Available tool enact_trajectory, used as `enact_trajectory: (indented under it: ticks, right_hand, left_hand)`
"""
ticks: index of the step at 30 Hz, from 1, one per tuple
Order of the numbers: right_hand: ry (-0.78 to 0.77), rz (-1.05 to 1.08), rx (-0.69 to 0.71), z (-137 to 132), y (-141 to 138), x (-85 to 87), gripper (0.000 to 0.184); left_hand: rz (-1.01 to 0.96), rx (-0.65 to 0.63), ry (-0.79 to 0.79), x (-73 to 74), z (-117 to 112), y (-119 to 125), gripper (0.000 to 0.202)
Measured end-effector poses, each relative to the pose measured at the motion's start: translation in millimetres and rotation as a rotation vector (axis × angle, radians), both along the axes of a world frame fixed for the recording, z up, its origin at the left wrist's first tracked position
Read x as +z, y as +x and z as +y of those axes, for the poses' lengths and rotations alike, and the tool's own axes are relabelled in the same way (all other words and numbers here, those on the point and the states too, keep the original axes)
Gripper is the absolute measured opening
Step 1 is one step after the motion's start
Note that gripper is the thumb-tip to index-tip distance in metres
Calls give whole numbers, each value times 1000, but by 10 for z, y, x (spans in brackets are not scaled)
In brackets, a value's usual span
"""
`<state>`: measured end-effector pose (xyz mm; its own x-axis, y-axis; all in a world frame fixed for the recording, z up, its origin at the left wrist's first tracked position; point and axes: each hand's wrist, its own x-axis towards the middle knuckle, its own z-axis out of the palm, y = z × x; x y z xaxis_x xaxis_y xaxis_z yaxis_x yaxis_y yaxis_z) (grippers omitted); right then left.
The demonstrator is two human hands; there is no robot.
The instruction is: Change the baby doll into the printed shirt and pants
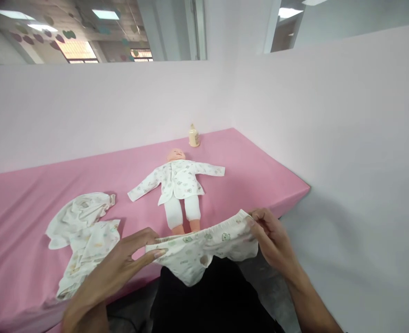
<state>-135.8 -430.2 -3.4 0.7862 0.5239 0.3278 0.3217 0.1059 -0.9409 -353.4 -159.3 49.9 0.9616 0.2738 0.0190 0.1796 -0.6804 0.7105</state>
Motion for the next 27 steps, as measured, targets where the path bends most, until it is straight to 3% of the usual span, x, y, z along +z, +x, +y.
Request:
enact_trajectory:
  ticks: [4,9,13,16,18,21,25,27]
  right_hand:
    - [-138,-96,-24,5,146,135,17]
    - [-272,-242,1,279,408,436,19]
    - [-191,-384,-154,702,613,772,20]
    - [-46,-583,-162,1066,643,1071,26]
    - [-9,-644,-3,1321,605,1261,34]
    - [-104,-553,326,1696,552,1468,30]
    - [-256,-337,607,2075,633,1590,27]
    - [-328,-192,835,2203,724,1607,29]
  left_hand:
    - [92,5,53,141,132,67,33]
    - [-190,142,96,429,192,421,29]
    - [-487,260,22,718,311,828,26]
    - [-574,239,-26,899,433,1077,26]
    - [-540,183,-16,980,506,1197,27]
    - [-513,156,29,1028,597,1320,29]
    - [-541,164,-6,994,732,1396,30]
    - [-551,157,-79,960,813,1410,32]
